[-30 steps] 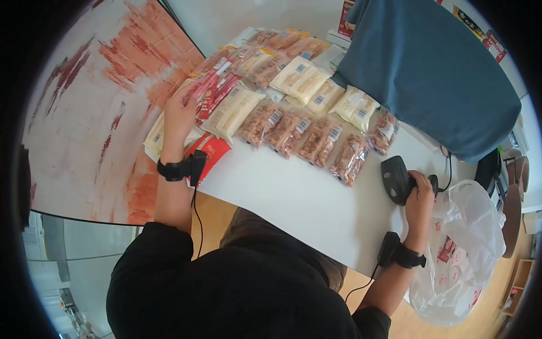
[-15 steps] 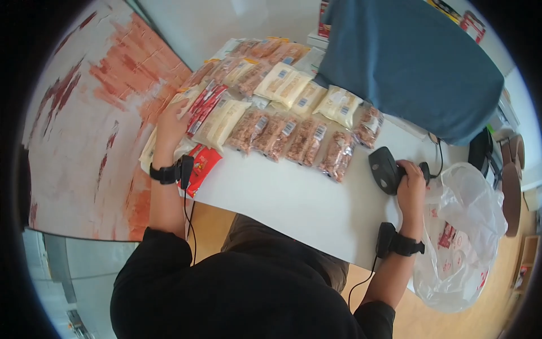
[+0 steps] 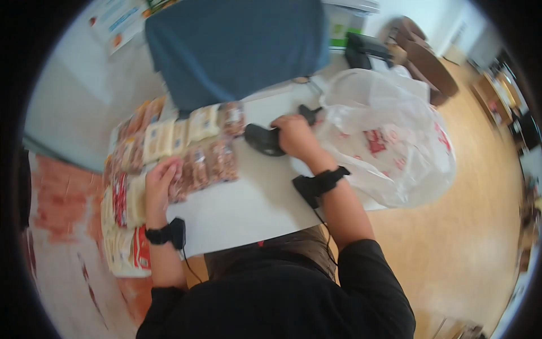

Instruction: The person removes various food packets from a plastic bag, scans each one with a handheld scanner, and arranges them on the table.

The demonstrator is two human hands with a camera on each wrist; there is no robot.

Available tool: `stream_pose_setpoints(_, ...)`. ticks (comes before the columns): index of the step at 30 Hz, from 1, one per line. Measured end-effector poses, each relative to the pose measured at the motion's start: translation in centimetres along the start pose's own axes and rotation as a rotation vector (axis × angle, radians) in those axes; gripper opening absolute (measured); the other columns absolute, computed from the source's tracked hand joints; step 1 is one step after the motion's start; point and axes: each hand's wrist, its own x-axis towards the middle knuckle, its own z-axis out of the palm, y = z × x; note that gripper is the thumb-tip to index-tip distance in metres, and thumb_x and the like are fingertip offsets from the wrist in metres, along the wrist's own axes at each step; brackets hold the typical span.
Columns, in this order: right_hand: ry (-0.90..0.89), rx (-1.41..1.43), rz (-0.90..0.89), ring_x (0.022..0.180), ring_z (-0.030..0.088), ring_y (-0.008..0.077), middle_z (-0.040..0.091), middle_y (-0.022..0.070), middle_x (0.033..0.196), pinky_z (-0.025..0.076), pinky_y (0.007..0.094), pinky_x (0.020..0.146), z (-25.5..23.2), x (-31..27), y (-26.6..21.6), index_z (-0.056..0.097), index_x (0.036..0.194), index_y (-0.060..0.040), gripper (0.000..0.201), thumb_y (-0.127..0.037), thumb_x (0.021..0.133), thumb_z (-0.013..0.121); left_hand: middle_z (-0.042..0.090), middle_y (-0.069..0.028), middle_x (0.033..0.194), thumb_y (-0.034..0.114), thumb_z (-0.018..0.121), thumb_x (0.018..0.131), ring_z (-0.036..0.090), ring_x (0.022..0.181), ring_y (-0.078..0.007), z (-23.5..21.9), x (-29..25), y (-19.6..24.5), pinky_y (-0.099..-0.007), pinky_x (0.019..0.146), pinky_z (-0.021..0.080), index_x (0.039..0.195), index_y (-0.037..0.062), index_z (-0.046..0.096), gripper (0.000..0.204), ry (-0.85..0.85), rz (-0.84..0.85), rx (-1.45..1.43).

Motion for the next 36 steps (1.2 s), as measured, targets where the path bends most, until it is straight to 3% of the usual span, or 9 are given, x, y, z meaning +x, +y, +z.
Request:
stream_pose_setpoints(4, 0.03, 0.017, -0.013, 0.088, 0.058, 0.0333, 0.063, 0.0164, 0.091, 0.043, 0.0379, 0.084, 0.0, -0.1, -0.2, 0.064, 0.087, 0.0014, 0.028, 0.007, 0.069, 0.043, 0.064, -0.0095, 0.097, 0.006, 0.053, 0.09, 0.056, 0.079, -0.0099, -0.7, 0.4, -1.0, -0.0198, 0.065, 0.046, 0.114, -0.0029, 0.057, 0.025, 0.03, 0.002, -0.144)
stream_pose_setpoints(7, 0.184, 0.124, 0.004, 0.086, 0.058, 0.0332, 0.063, 0.0158, 0.092, 0.045, 0.0369, 0.08, -1.9, -0.2, -1.6, 0.063, 0.089, 0.0013, 0.024, 0.004, 0.074, 0.045, 0.063, -0.0087, 0.095, 0.006, 0.052, 0.091, 0.056, 0.077, -0.0096, -0.5, 0.1, -0.7, -0.02, 0.065, 0.046, 0.113, -0.0028, 0.057, 0.024, 0.097, 0.02, -0.145)
stream_pose_setpoints(10, 0.342, 0.086, 0.187, 0.085, 0.058, 0.0343, 0.062, 0.0169, 0.094, 0.046, 0.0361, 0.077, -5.8, -0.8, -1.4, 0.062, 0.091, 0.0014, 0.02, 0.001, 0.077, 0.048, 0.063, -0.0081, 0.094, 0.006, 0.051, 0.091, 0.055, 0.076, -0.0093, -0.3, 0.3, -0.7, -0.02, 0.064, 0.047, 0.112, -0.0028, 0.058, 0.024, 0.116, 0.046, -0.104)
stream_pose_setpoints(16, 0.137, -0.536, 0.584, 0.072, 0.062, 0.0346, 0.065, 0.0181, 0.075, 0.048, 0.0399, 0.067, -12.6, -5.0, 2.0, 0.064, 0.08, 0.0002, 0.018, -0.014, 0.076, 0.054, 0.064, -0.0082, 0.094, 0.005, 0.05, 0.091, 0.055, 0.074, -0.0084, 0.1, -0.3, 0.0, -0.0193, 0.065, 0.045, 0.111, -0.0027, 0.059, 0.023, 0.146, 0.096, -0.014)
stream_pose_setpoints(19, -0.106, -0.587, 0.886, 0.075, 0.061, 0.0378, 0.063, 0.021, 0.077, 0.048, 0.0416, 0.068, -13.5, -7.7, 5.0, 0.064, 0.078, 0.0001, 0.019, -0.016, 0.075, 0.055, 0.064, -0.0082, 0.094, 0.005, 0.051, 0.091, 0.053, 0.074, -0.0076, 0.0, -0.4, 0.3, -0.0191, 0.065, 0.044, 0.112, -0.0027, 0.059, 0.024, 0.178, 0.142, 0.024)
stream_pose_setpoints(22, 0.082, -0.684, 0.649, 0.074, 0.06, 0.0375, 0.062, 0.0219, 0.076, 0.048, 0.0422, 0.068, -12.2, -10.1, 6.3, 0.064, 0.075, 0.0003, 0.02, -0.017, 0.075, 0.055, 0.064, -0.0078, 0.095, 0.005, 0.051, 0.091, 0.053, 0.073, -0.0073, 0.0, -0.5, 0.4, -0.019, 0.065, 0.044, 0.112, -0.0025, 0.059, 0.024, 0.187, 0.161, 0.033)
stream_pose_setpoints(28, -0.218, -0.594, 0.69, 0.077, 0.059, 0.0389, 0.062, 0.0231, 0.078, 0.047, 0.0452, 0.071, -13.2, -10.1, 4.3, 0.064, 0.084, 0.0019, 0.023, -0.016, 0.074, 0.053, 0.064, -0.0075, 0.095, 0.004, 0.05, 0.091, 0.053, 0.074, -0.0073, 0.0, -0.5, 0.1, -0.0185, 0.066, 0.044, 0.112, -0.0021, 0.059, 0.024, 0.136, 0.14, 0.066)
stream_pose_setpoints(31, 0.024, -0.448, 0.615, 0.068, 0.06, 0.036, 0.061, 0.0217, 0.072, 0.047, 0.0422, 0.065, -15.2, -10.3, 1.4, 0.064, 0.087, 0.0022, 0.022, -0.013, 0.075, 0.053, 0.064, -0.0074, 0.095, 0.004, 0.05, 0.091, 0.053, 0.075, -0.0073, 0.0, -0.6, 0.5, -0.0185, 0.066, 0.044, 0.112, -0.002, 0.059, 0.024, 0.129, 0.155, 0.059)
stream_pose_setpoints(36, 0.357, -0.26, 0.579, 0.055, 0.053, 0.0146, 0.054, 0.0085, 0.058, 0.042, 0.0276, 0.053, -18.6, -9.6, -2.7, 0.064, 0.091, 0.0013, 0.018, -0.009, 0.078, 0.056, 0.064, -0.0076, 0.093, 0.001, 0.049, 0.09, 0.055, 0.073, -0.0083, 0.3, -0.8, 0.7, -0.0195, 0.064, 0.045, 0.11, -0.0025, 0.06, 0.023, 0.126, 0.18, 0.04)
